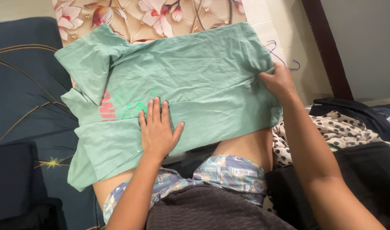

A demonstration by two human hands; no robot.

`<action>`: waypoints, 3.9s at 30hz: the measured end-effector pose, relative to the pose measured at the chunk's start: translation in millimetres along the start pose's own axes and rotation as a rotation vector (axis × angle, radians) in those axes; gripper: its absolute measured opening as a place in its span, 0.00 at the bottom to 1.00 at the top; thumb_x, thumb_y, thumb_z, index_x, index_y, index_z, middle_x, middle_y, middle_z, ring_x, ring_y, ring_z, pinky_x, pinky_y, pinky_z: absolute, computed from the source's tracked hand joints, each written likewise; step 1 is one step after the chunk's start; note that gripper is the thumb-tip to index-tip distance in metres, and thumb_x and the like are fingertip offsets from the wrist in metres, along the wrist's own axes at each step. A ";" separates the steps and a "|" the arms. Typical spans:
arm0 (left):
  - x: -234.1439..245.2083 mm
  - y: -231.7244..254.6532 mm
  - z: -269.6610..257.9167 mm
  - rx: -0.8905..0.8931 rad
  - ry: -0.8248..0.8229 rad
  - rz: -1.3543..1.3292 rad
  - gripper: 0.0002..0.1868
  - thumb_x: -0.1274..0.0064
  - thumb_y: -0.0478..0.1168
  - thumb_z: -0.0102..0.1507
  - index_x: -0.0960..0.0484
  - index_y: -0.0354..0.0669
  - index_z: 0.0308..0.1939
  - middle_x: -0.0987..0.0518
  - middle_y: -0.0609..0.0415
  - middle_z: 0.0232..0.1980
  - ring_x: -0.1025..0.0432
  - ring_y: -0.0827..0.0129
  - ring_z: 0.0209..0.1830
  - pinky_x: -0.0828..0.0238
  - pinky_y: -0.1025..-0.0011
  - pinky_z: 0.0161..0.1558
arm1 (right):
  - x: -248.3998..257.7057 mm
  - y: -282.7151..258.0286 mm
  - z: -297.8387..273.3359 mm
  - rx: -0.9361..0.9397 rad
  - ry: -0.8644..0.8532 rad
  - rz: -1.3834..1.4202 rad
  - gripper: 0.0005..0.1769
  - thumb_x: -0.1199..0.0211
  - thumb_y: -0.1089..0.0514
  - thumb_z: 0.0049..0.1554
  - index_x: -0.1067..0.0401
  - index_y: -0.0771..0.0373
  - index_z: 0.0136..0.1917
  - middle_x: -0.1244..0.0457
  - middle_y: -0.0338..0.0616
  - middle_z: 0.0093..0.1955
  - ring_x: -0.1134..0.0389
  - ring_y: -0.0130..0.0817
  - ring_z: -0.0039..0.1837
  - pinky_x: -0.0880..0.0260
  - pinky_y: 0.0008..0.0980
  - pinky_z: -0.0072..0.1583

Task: The person picks up a light green t-shirt and a black top from a pile of laundry and folds them on their lap.

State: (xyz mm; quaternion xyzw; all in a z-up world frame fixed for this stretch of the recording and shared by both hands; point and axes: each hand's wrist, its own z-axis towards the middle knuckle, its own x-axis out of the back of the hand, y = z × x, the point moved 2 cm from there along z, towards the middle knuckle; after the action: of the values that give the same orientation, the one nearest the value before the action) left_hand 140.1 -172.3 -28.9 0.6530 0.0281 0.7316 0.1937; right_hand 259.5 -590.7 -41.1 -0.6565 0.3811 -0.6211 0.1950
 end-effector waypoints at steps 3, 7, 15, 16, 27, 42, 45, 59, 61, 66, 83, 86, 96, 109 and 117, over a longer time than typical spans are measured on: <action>-0.3 -1.6 -0.6 0.004 0.001 -0.001 0.44 0.50 0.63 0.64 0.36 0.34 0.74 0.43 0.38 0.79 0.51 0.48 0.80 0.59 0.39 0.74 | 5.2 -1.4 0.3 -0.047 -0.140 0.567 0.25 0.35 0.69 0.53 0.28 0.69 0.65 0.30 0.47 0.55 0.28 0.36 0.52 0.25 0.34 0.53; -1.8 -1.3 0.3 0.006 -0.004 -0.004 0.45 0.50 0.63 0.64 0.36 0.33 0.74 0.43 0.38 0.80 0.51 0.48 0.80 0.59 0.40 0.74 | 21.2 1.2 -1.3 -0.202 -0.250 0.887 0.21 0.35 0.70 0.57 0.30 0.74 0.64 0.31 0.52 0.57 0.27 0.39 0.54 0.23 0.37 0.54; -1.4 -2.4 -0.2 0.004 -0.004 0.003 0.44 0.51 0.63 0.64 0.36 0.34 0.73 0.43 0.38 0.80 0.51 0.48 0.80 0.59 0.39 0.73 | 45.5 41.9 19.2 -0.319 0.062 0.651 0.26 0.30 0.64 0.55 0.33 0.67 0.65 0.33 0.50 0.56 0.28 0.37 0.52 0.25 0.36 0.51; -1.7 -2.2 -0.2 0.003 -0.002 0.001 0.44 0.51 0.63 0.64 0.36 0.34 0.74 0.43 0.38 0.80 0.51 0.47 0.80 0.59 0.39 0.73 | 46.9 50.9 20.4 -0.323 0.138 0.569 0.27 0.29 0.64 0.55 0.34 0.66 0.65 0.34 0.50 0.54 0.29 0.37 0.51 0.27 0.37 0.49; 11.2 9.7 9.7 0.005 0.046 -0.079 0.45 0.43 0.57 0.59 0.38 0.33 0.73 0.43 0.35 0.78 0.52 0.43 0.79 0.61 0.36 0.73 | 28.4 94.0 -30.9 -0.447 -0.325 0.626 0.24 0.32 0.57 0.56 0.29 0.69 0.64 0.32 0.50 0.57 0.29 0.37 0.53 0.27 0.39 0.54; -59.5 203.2 178.2 -0.158 -0.206 -0.592 0.28 0.39 0.54 0.62 0.22 0.39 0.58 0.22 0.41 0.58 0.27 0.46 0.60 0.30 0.56 0.60 | 52.3 43.0 -82.0 0.089 -0.202 0.128 0.39 0.31 0.58 0.54 0.40 0.67 0.76 0.39 0.55 0.73 0.38 0.40 0.73 0.39 0.35 0.70; -75.5 228.4 212.3 0.040 -0.311 -0.559 0.43 0.31 0.65 0.55 0.25 0.33 0.55 0.20 0.34 0.52 0.23 0.44 0.54 0.26 0.55 0.55 | 41.2 -3.7 -101.1 0.330 -0.193 -0.251 0.34 0.30 0.58 0.52 0.32 0.62 0.71 0.36 0.59 0.65 0.34 0.53 0.66 0.36 0.43 0.67; -123.0 221.4 279.7 0.052 -0.081 -0.343 0.20 0.42 0.38 0.58 0.26 0.35 0.52 0.23 0.34 0.51 0.23 0.40 0.46 0.25 0.52 0.48 | 27.5 28.6 -61.8 0.030 -0.006 -0.076 0.21 0.39 0.47 0.60 0.22 0.61 0.60 0.29 0.53 0.57 0.28 0.48 0.59 0.29 0.41 0.61; -134.7 223.4 290.5 0.052 -0.097 -0.432 0.17 0.43 0.37 0.59 0.23 0.36 0.51 0.18 0.37 0.46 0.22 0.42 0.47 0.26 0.53 0.51 | 25.5 52.0 -52.9 -0.088 0.072 0.028 0.25 0.38 0.44 0.60 0.24 0.64 0.61 0.29 0.52 0.58 0.26 0.45 0.58 0.28 0.40 0.59; -145.7 233.7 315.2 0.090 -0.003 -0.553 0.18 0.41 0.44 0.57 0.20 0.36 0.46 0.18 0.38 0.44 0.23 0.45 0.47 0.28 0.56 0.51 | 26.0 60.6 -58.5 -0.247 -0.049 0.182 0.38 0.36 0.37 0.56 0.32 0.64 0.69 0.33 0.52 0.64 0.30 0.45 0.60 0.30 0.40 0.61; -166.8 221.5 389.0 -0.205 -0.416 0.538 0.22 0.54 0.48 0.65 0.16 0.45 0.58 0.28 0.37 0.67 0.50 0.35 0.76 0.83 0.28 0.67 | 38.1 71.2 -96.8 -0.225 -0.551 0.868 0.59 0.23 0.37 0.45 0.41 0.70 0.78 0.38 0.51 0.74 0.37 0.33 0.72 0.39 0.33 0.72; -156.3 220.5 395.8 -0.132 -0.313 0.274 0.20 0.47 0.48 0.62 0.14 0.45 0.53 0.23 0.39 0.61 0.41 0.39 0.70 0.76 0.33 0.70 | 55.6 38.7 -103.9 0.185 -0.473 0.476 0.71 0.18 0.41 0.41 0.57 0.68 0.82 0.49 0.57 0.79 0.47 0.42 0.78 0.48 0.38 0.75; -151.8 203.5 389.2 -0.210 -0.079 -0.287 0.16 0.41 0.49 0.67 0.23 0.40 0.46 0.19 0.42 0.46 0.25 0.44 0.46 0.31 0.52 0.47 | 12.6 54.0 -123.4 -0.175 -0.014 0.382 0.22 0.31 0.63 0.48 0.26 0.65 0.57 0.37 0.55 0.63 0.32 0.42 0.57 0.27 0.37 0.56; -164.1 203.8 380.2 -0.475 0.286 -0.144 0.18 0.37 0.49 0.65 0.25 0.45 0.50 0.32 0.47 0.52 0.36 0.50 0.54 0.40 0.50 0.50 | 4.4 149.9 -142.9 -0.577 0.071 1.178 0.16 0.32 0.65 0.56 0.30 0.68 0.56 0.31 0.43 0.48 0.29 0.28 0.48 0.26 0.28 0.52; -95.5 213.9 269.9 -0.475 0.320 -0.348 0.36 0.42 0.57 0.67 0.36 0.42 0.71 0.37 0.41 0.72 0.43 0.46 0.73 0.52 0.37 0.74 | 28.7 54.8 -131.5 -0.175 0.384 -0.009 0.32 0.30 0.60 0.52 0.34 0.68 0.68 0.37 0.55 0.62 0.34 0.45 0.63 0.33 0.44 0.63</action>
State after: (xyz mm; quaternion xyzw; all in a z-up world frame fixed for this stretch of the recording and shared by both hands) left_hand 355.1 -457.6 -16.9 0.4519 -0.0024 0.7669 0.4557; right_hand 116.7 -618.1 -41.9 -0.5422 0.4607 -0.7003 0.0581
